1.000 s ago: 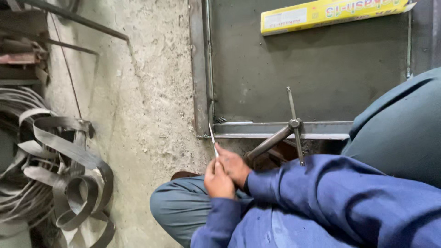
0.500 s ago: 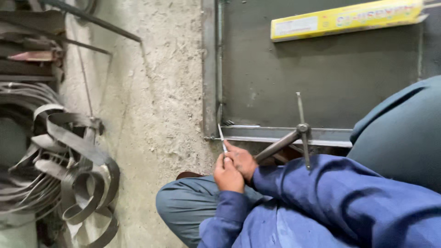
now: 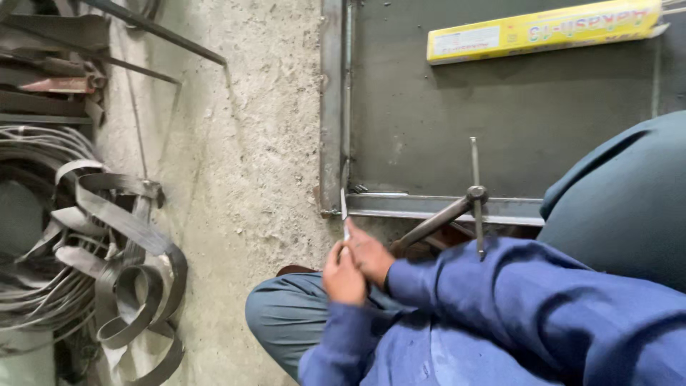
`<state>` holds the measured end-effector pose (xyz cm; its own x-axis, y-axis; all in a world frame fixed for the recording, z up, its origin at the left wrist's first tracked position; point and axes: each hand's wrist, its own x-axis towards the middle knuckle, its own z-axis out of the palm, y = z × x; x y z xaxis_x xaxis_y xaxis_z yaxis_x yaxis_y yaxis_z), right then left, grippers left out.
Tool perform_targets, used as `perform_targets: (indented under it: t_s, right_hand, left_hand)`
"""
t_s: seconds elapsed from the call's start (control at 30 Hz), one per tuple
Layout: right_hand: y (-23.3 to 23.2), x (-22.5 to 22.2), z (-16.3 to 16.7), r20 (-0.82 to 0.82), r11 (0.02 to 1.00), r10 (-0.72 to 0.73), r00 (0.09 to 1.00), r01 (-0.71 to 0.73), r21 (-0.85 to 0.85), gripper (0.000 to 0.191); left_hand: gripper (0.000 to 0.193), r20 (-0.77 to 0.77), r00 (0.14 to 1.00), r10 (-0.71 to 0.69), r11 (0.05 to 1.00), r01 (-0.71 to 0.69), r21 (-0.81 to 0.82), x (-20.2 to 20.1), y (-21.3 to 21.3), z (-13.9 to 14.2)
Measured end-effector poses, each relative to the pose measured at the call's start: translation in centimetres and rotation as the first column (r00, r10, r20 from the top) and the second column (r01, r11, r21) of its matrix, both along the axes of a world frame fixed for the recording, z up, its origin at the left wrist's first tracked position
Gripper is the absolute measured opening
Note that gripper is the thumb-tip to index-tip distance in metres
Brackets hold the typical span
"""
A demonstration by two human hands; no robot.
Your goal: The person cleans the edges of a metal frame using a chisel and a hammer. They repeatedly strike the chisel against the frame to remove debris or residue.
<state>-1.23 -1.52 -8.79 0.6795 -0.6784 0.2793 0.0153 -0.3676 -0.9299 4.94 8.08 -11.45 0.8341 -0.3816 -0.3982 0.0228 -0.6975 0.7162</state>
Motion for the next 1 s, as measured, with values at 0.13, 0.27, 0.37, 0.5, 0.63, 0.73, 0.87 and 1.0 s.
perform_targets:
  t_s: [0.13,0.27,0.37,0.5,0.63,0.73,0.87,1.0]
  right_hand:
    - [-0.2,0.2,0.3,0.193,0.553,-0.006,0.981,-0.158,0.818,0.054]
    - [-0.2,0.4,0.7,0.081,0.992,-0.123,0.989,0.125,-0.018,0.023]
    - [-0.6,0.4,1.0,0.047,0.656,-0.090,0.995,0.024,0.755,0.038]
    - [-1.0,0.6,1.1,0.190,0.690,-0.031,0.981,-0.116,0.714,0.041]
    - [-1.2,0.7,1.2,0.259,0.922,-0.131,0.957,0.021,0.388,0.009]
    - [-1.3,0.8,1.1,0.059,0.644,-0.037,0.998,-0.021,0.765,0.025]
    - [-0.5,1.1,1.0,0.019,0.999,0.038,0.999,-0.038,0.015,0.025]
    - [1.0,1.0,1.4,0.072,0.269,0.108,0.992,-0.099,0.958,0.050]
  left_hand:
    - [0.040,-0.028,0.999,-0.041,0.985,0.036,-0.170,0.3,1.4,1.0]
    - [0.040,0.183,0.958,-0.222,0.975,0.218,0.039,1.0,0.3,1.4]
    - [0.042,-0.085,0.996,0.018,0.995,-0.009,0.104,1.6,-1.1,1.8]
    - [0.039,0.261,0.927,-0.269,0.963,0.265,0.052,2.3,-0.8,2.0]
    - [0.037,0.015,0.997,-0.075,0.995,0.074,0.070,2.6,-0.2,2.1]
    - [0.035,-0.138,0.990,0.035,0.999,-0.030,0.041,2.9,-0.2,1.8]
    - [0.032,0.041,0.993,-0.112,0.994,0.112,0.004,3.7,-0.3,1.8]
    - [0.034,-0.329,0.919,0.216,0.976,-0.189,0.110,5.2,-0.3,2.7]
